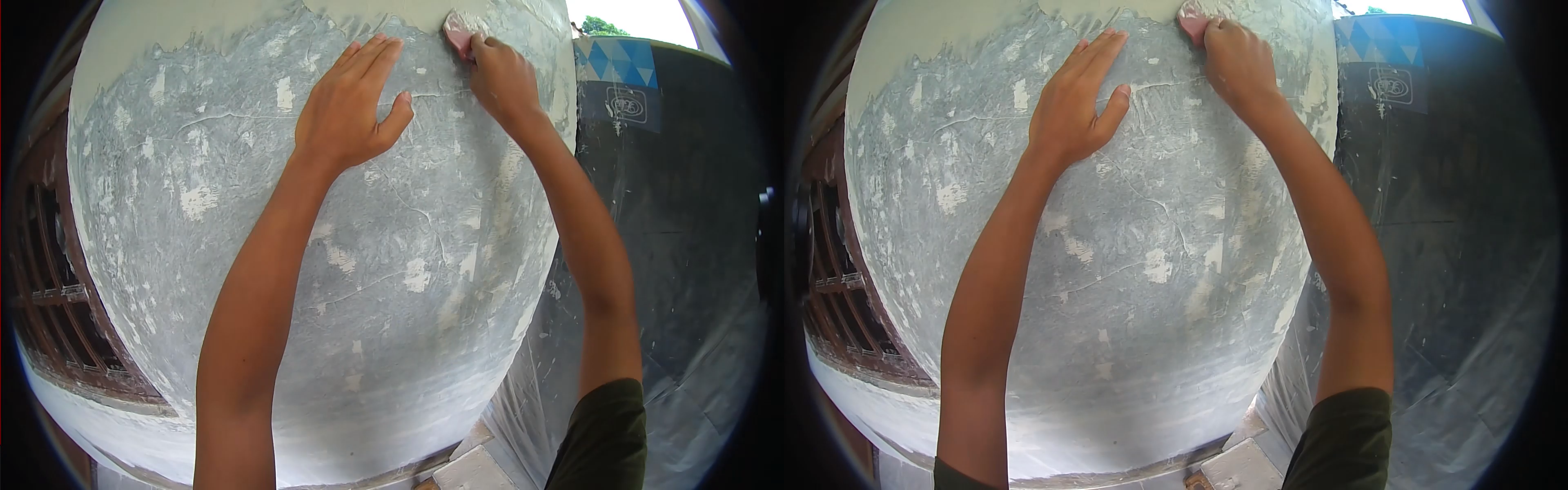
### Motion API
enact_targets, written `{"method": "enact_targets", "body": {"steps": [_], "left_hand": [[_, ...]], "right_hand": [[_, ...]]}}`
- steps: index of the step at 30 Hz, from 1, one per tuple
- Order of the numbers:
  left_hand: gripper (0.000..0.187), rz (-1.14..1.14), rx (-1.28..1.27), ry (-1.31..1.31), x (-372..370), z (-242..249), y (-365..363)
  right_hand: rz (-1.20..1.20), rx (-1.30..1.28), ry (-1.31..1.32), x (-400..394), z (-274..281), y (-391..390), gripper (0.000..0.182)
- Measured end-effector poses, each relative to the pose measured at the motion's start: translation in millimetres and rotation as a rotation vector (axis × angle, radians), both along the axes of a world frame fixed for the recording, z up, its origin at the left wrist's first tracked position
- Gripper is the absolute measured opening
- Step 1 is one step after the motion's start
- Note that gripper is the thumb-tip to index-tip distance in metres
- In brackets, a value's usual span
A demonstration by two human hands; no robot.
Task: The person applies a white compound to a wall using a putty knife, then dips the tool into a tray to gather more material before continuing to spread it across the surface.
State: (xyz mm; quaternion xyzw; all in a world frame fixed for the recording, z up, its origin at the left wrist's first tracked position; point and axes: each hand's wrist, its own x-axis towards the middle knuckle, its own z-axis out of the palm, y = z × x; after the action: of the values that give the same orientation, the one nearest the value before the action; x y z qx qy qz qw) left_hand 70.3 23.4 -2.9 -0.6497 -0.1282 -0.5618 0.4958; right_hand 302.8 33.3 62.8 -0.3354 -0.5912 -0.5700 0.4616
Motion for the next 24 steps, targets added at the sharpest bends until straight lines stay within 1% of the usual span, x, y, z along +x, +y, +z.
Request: {"method": "enact_targets", "body": {"steps": [1, 2, 4, 5, 8, 10, 11, 13, 15, 16, 19, 21, 23, 24], "left_hand": [[0.054, -0.001, 0.000, 0.001, 0, 1, -1], [0.054, 0.002, 0.003, 0.000, -1, 2, 0], [0.055, 0.017, 0.001, -0.003, 1, 2, 2], [0.055, 0.017, -0.001, 0.000, 2, 2, 3], [0.056, 0.020, -0.014, 0.000, 0, 0, 0], [0.056, 0.025, -0.007, 0.004, 0, 1, 0], [0.056, 0.024, -0.004, 0.005, 0, 3, 1], [0.056, 0.013, -0.001, 0.014, 0, 2, 1], [0.056, 0.017, -0.001, 0.010, 1, 1, 2], [0.056, 0.023, 0.002, 0.002, 1, 2, 2], [0.056, 0.023, -0.013, 0.001, 2, 2, 0], [0.055, 0.014, -0.030, 0.006, 2, -1, -1], [0.055, 0.007, -0.038, 0.011, 1, -1, -3], [0.055, -0.001, -0.048, 0.012, 2, 0, -3]], "right_hand": [[-0.007, -0.027, -0.006, -4, -18, -8, 0.012], [-0.004, -0.024, -0.007, -5, -21, -12, 0.012], [0.076, 0.013, 0.063, -2, -20, -19, 0.018], [0.076, 0.011, 0.066, 1, -10, -20, 0.018], [0.113, 0.088, 0.081, 12, 44, -5, 0.019], [-0.064, 0.087, 0.015, 16, 57, 6, 0.019], [-0.064, 0.090, 0.016, 20, 53, 15, 0.019], [-0.076, -0.020, 0.031, 10, 13, 7, 0.020], [-0.015, 0.000, 0.004, 7, -26, 3, 0.021], [0.055, 0.001, 0.000, 6, -37, -4, 0.021], [0.095, -0.014, 0.067, 6, -4, -20, 0.022], [0.124, 0.062, 0.088, 6, 33, -17, 0.022], [0.043, 0.033, 0.115, 12, 60, 2, 0.018], [-0.010, 0.002, 0.063, 9, 53, 4, 0.016]]}}
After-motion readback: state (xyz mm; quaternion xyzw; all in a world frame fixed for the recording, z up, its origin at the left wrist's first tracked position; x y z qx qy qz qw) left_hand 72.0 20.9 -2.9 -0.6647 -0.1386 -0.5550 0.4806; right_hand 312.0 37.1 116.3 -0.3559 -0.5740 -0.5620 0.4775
